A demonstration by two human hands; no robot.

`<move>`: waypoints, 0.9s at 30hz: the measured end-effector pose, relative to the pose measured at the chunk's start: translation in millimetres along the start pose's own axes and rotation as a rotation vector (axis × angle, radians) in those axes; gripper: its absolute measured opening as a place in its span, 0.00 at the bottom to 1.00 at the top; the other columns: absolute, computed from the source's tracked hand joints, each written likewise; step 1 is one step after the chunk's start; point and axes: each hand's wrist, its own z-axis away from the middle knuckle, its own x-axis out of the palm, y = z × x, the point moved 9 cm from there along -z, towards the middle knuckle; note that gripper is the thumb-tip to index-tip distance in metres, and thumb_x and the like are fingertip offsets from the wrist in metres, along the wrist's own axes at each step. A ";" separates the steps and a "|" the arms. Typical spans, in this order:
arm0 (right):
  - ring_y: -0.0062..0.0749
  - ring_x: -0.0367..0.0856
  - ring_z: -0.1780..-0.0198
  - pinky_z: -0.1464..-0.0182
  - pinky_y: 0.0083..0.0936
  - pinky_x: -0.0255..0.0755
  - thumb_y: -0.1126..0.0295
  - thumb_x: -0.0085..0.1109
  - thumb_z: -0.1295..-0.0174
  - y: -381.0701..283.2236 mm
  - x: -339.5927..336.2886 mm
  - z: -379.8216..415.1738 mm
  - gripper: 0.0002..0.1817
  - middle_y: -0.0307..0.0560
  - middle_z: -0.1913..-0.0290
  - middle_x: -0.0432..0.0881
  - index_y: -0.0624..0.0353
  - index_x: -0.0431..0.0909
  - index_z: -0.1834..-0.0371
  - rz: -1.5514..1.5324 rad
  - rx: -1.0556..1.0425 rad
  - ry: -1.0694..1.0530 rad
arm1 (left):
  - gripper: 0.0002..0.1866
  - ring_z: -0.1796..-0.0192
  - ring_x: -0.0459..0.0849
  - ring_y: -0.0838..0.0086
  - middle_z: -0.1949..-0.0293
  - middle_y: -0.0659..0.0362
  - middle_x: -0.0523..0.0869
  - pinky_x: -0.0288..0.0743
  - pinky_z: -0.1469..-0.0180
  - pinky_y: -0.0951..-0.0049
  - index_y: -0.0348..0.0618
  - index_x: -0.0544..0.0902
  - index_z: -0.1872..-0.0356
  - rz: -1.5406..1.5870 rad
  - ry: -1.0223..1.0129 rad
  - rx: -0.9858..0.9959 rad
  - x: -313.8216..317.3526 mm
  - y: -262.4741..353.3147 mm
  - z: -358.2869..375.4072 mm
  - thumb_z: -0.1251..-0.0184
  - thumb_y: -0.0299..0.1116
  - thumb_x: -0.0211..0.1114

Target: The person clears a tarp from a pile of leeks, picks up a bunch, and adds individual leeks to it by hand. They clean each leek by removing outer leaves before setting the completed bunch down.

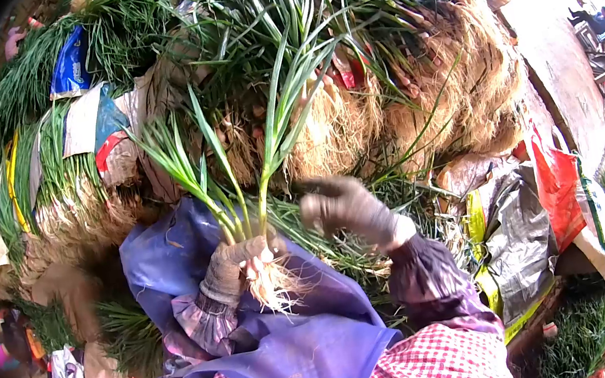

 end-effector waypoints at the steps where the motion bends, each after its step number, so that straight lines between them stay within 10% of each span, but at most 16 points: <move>1: 0.17 0.79 0.74 0.73 0.16 0.74 0.58 0.63 0.37 -25.2 -0.1 -5.7 0.29 0.40 0.67 0.84 0.59 0.69 0.36 -0.220 -0.068 0.053 | 0.17 0.80 0.75 0.83 0.72 0.59 0.82 0.67 0.79 0.87 0.34 0.79 0.54 -0.050 -0.003 -0.018 -1.6 0.3 2.1 0.38 0.34 0.68; 4: 0.13 0.73 0.77 0.77 0.11 0.67 0.61 0.62 0.36 -27.2 16.7 -52.9 0.11 0.31 0.74 0.78 0.57 0.79 0.60 -0.556 -0.125 0.076 | 0.17 0.75 0.79 0.78 0.71 0.57 0.83 0.72 0.75 0.83 0.34 0.80 0.58 -0.073 -0.013 -0.027 8.0 8.1 5.0 0.38 0.39 0.67; 12: 0.18 0.78 0.73 0.70 0.19 0.76 0.78 0.62 0.40 -36.6 29.5 -31.0 0.04 0.41 0.72 0.83 0.62 0.79 0.62 -0.009 -0.674 0.496 | 0.10 0.70 0.71 0.70 0.76 0.61 0.75 0.67 0.67 0.73 0.43 0.76 0.66 0.510 -0.124 -0.109 29.9 -29.2 5.2 0.37 0.37 0.65; 20: 0.16 0.75 0.74 0.73 0.16 0.71 0.72 0.61 0.37 11.6 20.2 7.0 0.04 0.37 0.72 0.81 0.60 0.80 0.63 -0.456 -0.264 0.377 | 0.12 0.73 0.73 0.71 0.75 0.59 0.76 0.69 0.68 0.71 0.41 0.75 0.55 0.510 -0.289 -0.095 47.2 -21.9 17.1 0.34 0.35 0.63; 21: 0.18 0.76 0.73 0.72 0.17 0.71 0.73 0.62 0.38 -1.7 35.3 13.9 0.04 0.35 0.72 0.80 0.60 0.80 0.62 -0.114 -0.368 0.338 | 0.12 0.73 0.73 0.71 0.75 0.59 0.77 0.69 0.68 0.71 0.41 0.75 0.55 0.495 -0.250 -0.093 44.1 -22.8 16.3 0.34 0.35 0.63; 27: 0.17 0.72 0.74 0.74 0.18 0.67 0.68 0.60 0.36 33.2 7.0 21.3 0.06 0.35 0.76 0.77 0.59 0.79 0.62 -0.225 -0.041 0.209 | 0.12 0.80 0.74 0.73 0.85 0.62 0.73 0.70 0.75 0.71 0.39 0.77 0.67 0.349 -0.363 0.068 56.7 14.4 22.6 0.38 0.37 0.67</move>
